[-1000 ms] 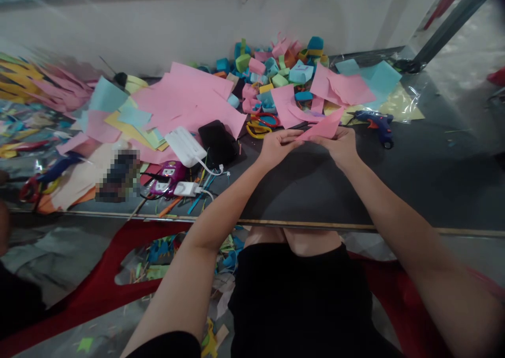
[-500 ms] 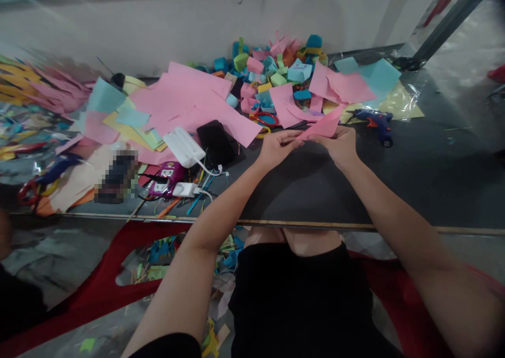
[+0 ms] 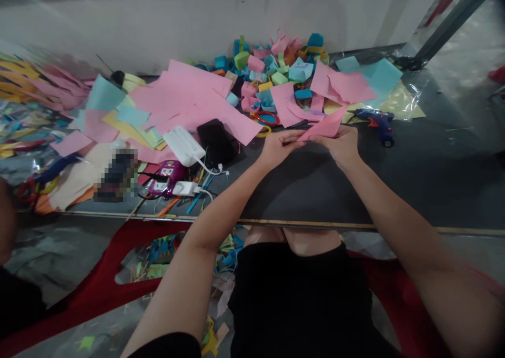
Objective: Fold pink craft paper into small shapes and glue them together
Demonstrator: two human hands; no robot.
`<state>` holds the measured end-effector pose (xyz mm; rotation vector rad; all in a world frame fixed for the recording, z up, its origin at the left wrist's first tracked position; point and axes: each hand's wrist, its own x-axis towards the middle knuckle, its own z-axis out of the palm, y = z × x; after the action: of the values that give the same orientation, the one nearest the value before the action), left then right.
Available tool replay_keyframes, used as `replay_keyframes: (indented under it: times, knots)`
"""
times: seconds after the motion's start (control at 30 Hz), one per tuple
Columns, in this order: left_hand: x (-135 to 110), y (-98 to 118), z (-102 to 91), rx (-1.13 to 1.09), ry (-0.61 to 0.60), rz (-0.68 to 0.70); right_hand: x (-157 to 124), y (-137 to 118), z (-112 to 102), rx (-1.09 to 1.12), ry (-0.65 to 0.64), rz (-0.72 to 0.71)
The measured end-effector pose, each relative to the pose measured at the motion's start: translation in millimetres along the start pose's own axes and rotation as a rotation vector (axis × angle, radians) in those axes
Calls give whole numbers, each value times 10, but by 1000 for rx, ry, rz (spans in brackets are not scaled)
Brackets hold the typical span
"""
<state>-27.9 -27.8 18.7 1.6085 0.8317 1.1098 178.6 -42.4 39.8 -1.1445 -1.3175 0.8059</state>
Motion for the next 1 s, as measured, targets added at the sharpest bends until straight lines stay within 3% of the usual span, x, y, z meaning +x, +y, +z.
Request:
replay_keyframes:
  times: [0.47,0.8,1.0]
  knots:
    - [16,5,-16,-3,69,-27,58,26,-15,71,-56,-17]
    - [36,-4,-6,8,-24,-72,19,-11,-19,12,-42,7]
    - [10,34,-3,181,-48,-23,-66,-67,47,8,-112,32]
